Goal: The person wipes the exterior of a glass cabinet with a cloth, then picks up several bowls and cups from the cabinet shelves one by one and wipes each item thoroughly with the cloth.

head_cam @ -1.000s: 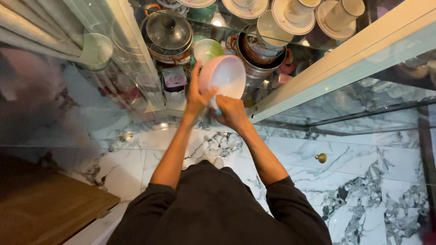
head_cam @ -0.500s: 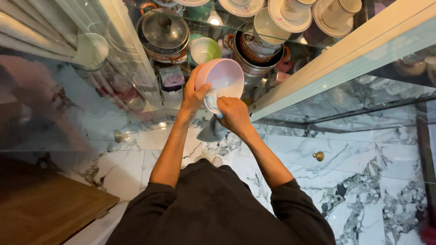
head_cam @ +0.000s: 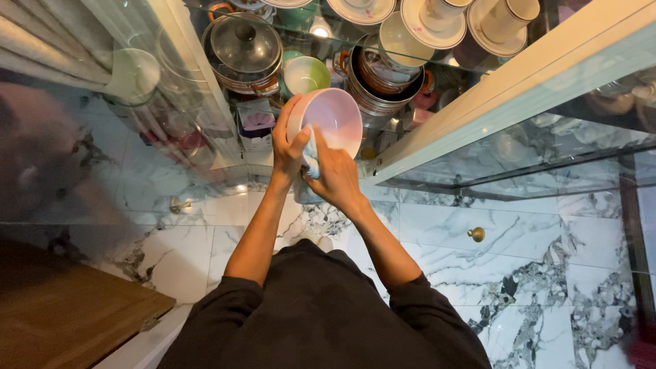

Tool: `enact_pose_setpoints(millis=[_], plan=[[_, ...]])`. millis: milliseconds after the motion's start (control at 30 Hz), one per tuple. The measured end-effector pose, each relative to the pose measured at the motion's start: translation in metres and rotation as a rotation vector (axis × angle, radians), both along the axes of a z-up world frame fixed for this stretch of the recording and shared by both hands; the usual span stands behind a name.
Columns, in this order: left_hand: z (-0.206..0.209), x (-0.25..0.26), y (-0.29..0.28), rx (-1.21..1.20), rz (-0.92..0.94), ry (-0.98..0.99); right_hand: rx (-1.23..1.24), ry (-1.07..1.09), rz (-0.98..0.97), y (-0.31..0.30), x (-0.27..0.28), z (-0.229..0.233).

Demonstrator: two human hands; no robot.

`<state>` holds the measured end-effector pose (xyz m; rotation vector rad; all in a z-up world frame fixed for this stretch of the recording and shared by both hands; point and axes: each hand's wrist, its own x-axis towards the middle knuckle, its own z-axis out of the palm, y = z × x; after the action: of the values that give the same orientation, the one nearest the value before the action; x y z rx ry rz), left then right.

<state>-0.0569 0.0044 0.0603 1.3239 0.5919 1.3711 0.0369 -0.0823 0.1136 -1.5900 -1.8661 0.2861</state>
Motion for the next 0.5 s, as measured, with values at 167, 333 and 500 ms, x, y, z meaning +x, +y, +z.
enact_pose_setpoints(millis=[167,333,500], plan=[[-0.001,-0.001,0.006,-0.150,-0.011,-0.029,0.253,-0.121,0.058,-0.003,-0.004,0.007],[0.009,-0.012,0.013,-0.143,-0.119,0.039,0.151,-0.047,0.154,-0.005,0.014,-0.001],[0.011,0.000,0.014,-0.110,-0.084,-0.022,0.107,0.049,0.199,0.002,0.019,-0.012]])
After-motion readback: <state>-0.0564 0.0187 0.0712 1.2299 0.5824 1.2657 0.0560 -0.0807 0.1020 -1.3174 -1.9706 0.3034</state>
